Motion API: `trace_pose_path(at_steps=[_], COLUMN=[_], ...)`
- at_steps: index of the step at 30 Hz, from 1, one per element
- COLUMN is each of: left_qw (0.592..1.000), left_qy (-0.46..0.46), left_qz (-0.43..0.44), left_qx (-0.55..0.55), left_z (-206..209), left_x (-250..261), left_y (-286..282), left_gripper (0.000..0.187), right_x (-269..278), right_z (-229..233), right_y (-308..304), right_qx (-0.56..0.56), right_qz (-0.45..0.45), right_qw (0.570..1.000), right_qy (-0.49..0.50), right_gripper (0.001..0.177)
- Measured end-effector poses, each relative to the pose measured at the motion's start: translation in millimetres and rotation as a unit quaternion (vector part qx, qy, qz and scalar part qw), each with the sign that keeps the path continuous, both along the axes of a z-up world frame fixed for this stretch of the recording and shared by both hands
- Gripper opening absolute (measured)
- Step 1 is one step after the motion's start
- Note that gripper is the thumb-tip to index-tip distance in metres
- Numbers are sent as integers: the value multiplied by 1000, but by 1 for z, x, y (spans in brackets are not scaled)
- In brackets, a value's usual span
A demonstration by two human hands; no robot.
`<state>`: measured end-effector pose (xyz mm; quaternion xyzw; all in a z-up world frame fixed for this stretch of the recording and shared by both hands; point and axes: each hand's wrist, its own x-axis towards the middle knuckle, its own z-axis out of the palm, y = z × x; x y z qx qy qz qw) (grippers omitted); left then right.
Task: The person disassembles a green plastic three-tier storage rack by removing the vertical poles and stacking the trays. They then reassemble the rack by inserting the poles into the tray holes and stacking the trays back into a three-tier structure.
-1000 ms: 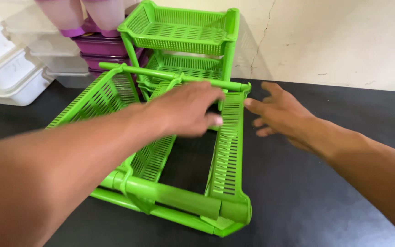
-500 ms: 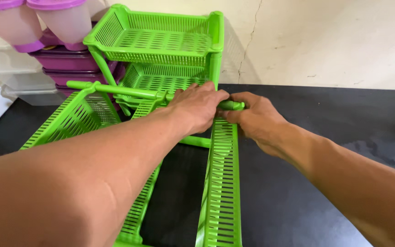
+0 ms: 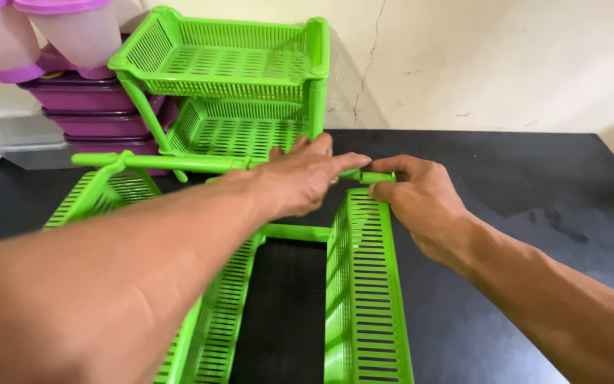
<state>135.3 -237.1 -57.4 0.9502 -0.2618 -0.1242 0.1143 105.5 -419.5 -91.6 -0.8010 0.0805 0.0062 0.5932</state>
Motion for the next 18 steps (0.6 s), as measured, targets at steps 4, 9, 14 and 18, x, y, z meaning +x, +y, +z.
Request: trace_pose_path(at_steps=[4,9,14,18], left_qw=[998,993,978,951], left_qy=[-49,-98,-173,-251], left_qz=[-11,3,14,27], left_qx=[-28,-69,-117,-180], left_z=[11,54,106,140], left_x=[-3,-1,-13,-25], left_y=[-3,16,39,48], left_gripper=[88,83,73,67], right_x=[-9,-20,-37,-53], right_z=[21,58,71,65], right_y=[-8,-32,-33,-19], right_qx=[130,104,-62,-55], right_qz=[2,-59,-17,106], right_qw=[991,993,989,970], right_qy=[-7,-12,135,211], right_gripper=[54,51,48,48])
